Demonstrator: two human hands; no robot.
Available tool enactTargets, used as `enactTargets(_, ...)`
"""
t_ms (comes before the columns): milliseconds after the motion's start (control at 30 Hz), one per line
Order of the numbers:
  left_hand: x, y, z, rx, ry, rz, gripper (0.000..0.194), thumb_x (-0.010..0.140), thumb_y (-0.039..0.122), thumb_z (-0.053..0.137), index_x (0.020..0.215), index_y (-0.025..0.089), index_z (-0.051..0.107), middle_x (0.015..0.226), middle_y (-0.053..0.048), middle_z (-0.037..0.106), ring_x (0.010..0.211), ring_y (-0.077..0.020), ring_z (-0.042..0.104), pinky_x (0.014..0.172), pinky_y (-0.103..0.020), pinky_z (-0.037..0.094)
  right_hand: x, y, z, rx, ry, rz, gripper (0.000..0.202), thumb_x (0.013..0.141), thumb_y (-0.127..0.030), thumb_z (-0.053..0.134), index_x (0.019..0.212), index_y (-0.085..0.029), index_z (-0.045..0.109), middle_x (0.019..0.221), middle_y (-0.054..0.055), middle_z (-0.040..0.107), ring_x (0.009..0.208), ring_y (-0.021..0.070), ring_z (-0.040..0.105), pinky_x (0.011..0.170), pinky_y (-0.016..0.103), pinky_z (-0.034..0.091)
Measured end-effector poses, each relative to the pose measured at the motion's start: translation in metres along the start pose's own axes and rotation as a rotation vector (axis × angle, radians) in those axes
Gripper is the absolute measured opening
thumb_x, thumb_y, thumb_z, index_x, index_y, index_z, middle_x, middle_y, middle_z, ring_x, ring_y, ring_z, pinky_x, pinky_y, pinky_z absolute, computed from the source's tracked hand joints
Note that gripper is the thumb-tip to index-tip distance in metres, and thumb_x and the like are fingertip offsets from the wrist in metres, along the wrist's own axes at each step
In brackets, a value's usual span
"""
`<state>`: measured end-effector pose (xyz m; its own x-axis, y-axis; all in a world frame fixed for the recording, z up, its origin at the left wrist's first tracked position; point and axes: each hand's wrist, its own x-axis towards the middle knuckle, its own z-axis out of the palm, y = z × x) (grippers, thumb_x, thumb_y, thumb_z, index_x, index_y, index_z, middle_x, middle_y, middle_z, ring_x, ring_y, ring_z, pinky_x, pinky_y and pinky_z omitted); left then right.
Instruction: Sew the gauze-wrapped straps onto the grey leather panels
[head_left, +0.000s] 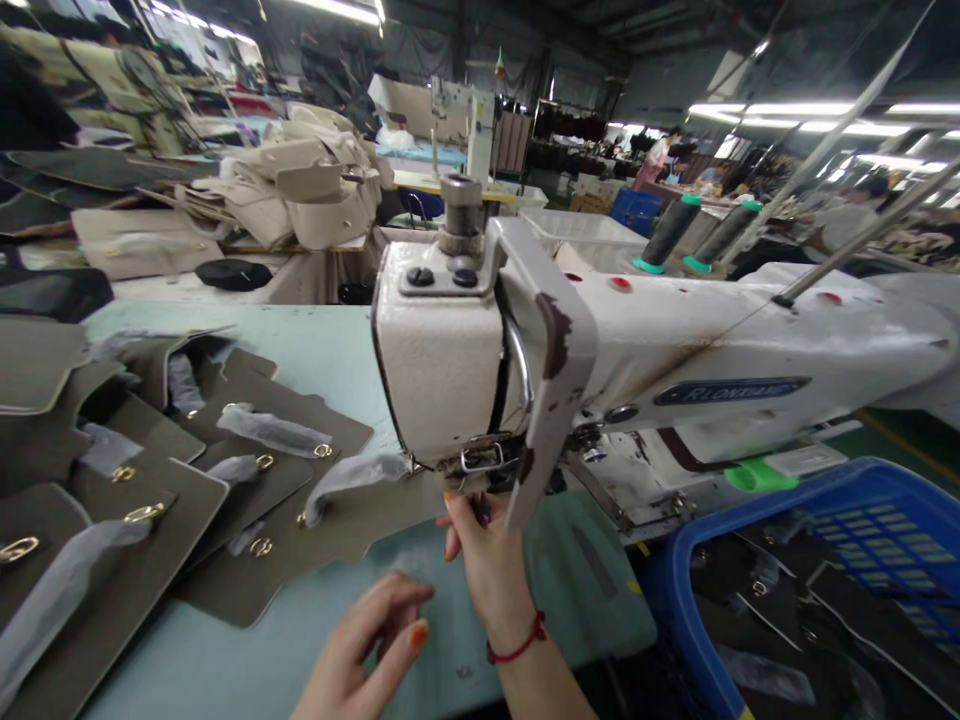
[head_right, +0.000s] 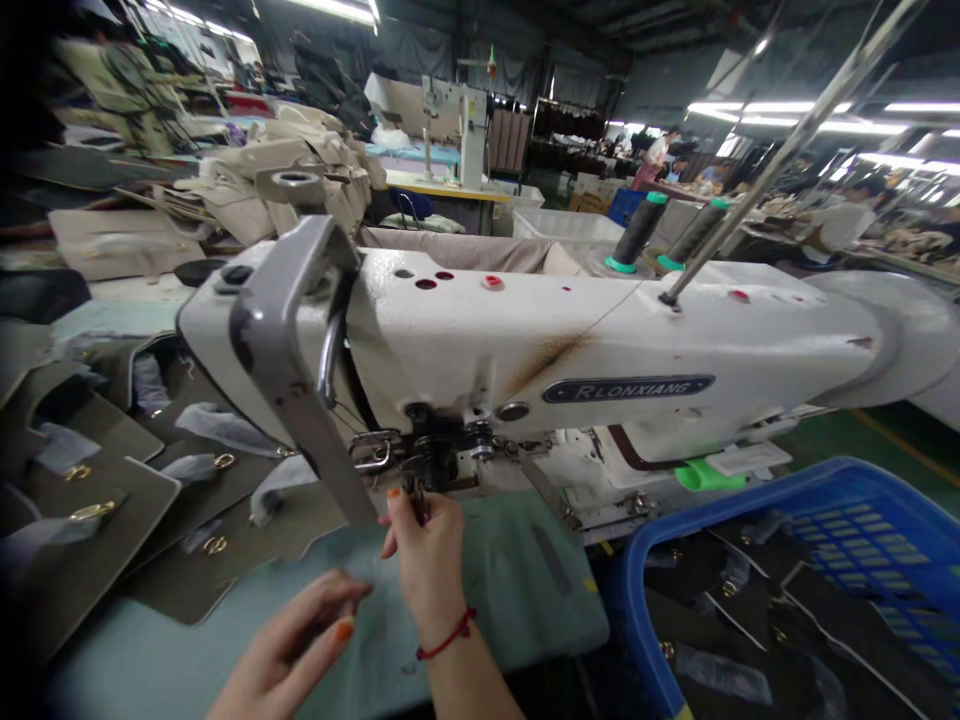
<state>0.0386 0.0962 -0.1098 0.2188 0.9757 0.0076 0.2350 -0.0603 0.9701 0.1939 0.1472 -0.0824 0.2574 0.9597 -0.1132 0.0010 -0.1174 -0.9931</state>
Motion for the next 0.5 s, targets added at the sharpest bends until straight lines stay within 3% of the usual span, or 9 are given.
enactTargets(67, 0.009, -0.007, 0.022, -0.431, 0.048, -0.236, 0.036, 0.081, 0.049, 0.059, 0.102, 0.022, 0.066, 0.083, -0.004, 0.061, 0.06, -0.0128, 0.051, 0.048, -0.021, 0.04, 0.0, 0.0, 0.0, -0.027, 0.005, 0.034, 0.046, 0.084, -0.04, 0.056, 0.043, -0.02, 0.048, 0.037, -0.004, 0.046, 0.045, 0.0115, 0.053, 0.058, 0.02, 0.044)
enactTargets(167, 0.043, -0.001, 0.035, -0.757, 0.037, -0.365, 0.041, 0.076, 0.054, 0.064, 0.081, 0.014, 0.067, 0.069, -0.002, 0.054, 0.059, -0.0111, 0.043, 0.052, -0.021, 0.037, 0.001, 0.001, 0.0, -0.042, -0.006, 0.046, 0.044, 0.084, -0.043, 0.055, 0.048, -0.018, 0.051, 0.038, -0.005, 0.044, 0.038, 0.0092, 0.043, 0.048, 0.02, 0.037)
enactTargets(233, 0.061, 0.007, 0.034, -0.754, 0.027, -0.425, 0.039, 0.072, 0.049, 0.07, 0.063, 0.011, 0.065, 0.062, -0.001, 0.053, 0.06, -0.0112, 0.042, 0.058, -0.022, 0.038, 0.001, 0.001, -0.001, -0.043, -0.012, 0.034, 0.045, 0.085, -0.042, 0.054, 0.048, -0.018, 0.05, 0.038, -0.005, 0.042, 0.038, 0.0087, 0.041, 0.048, 0.02, 0.035)
enactTargets(300, 0.071, 0.014, 0.031, -0.694, 0.069, -0.49, 0.037, 0.068, 0.046, 0.074, 0.059, 0.012, 0.066, 0.059, 0.0, 0.053, 0.058, -0.0109, 0.039, 0.057, -0.023, 0.036, 0.001, 0.0, -0.001, -0.052, -0.015, 0.019, 0.044, 0.086, -0.04, 0.054, 0.048, -0.018, 0.049, 0.038, -0.005, 0.041, 0.039, 0.0087, 0.041, 0.049, 0.02, 0.035)
enactTargets(500, 0.069, 0.012, 0.025, -0.499, 0.132, -0.493, 0.039, 0.066, 0.051, 0.072, 0.054, 0.014, 0.066, 0.051, 0.002, 0.051, 0.054, -0.0126, 0.04, 0.053, -0.025, 0.033, -0.002, -0.006, -0.006, -0.085, -0.074, -0.018, 0.044, 0.089, -0.042, 0.049, 0.052, -0.017, 0.05, 0.043, -0.005, 0.042, 0.043, 0.0088, 0.042, 0.05, 0.02, 0.033)
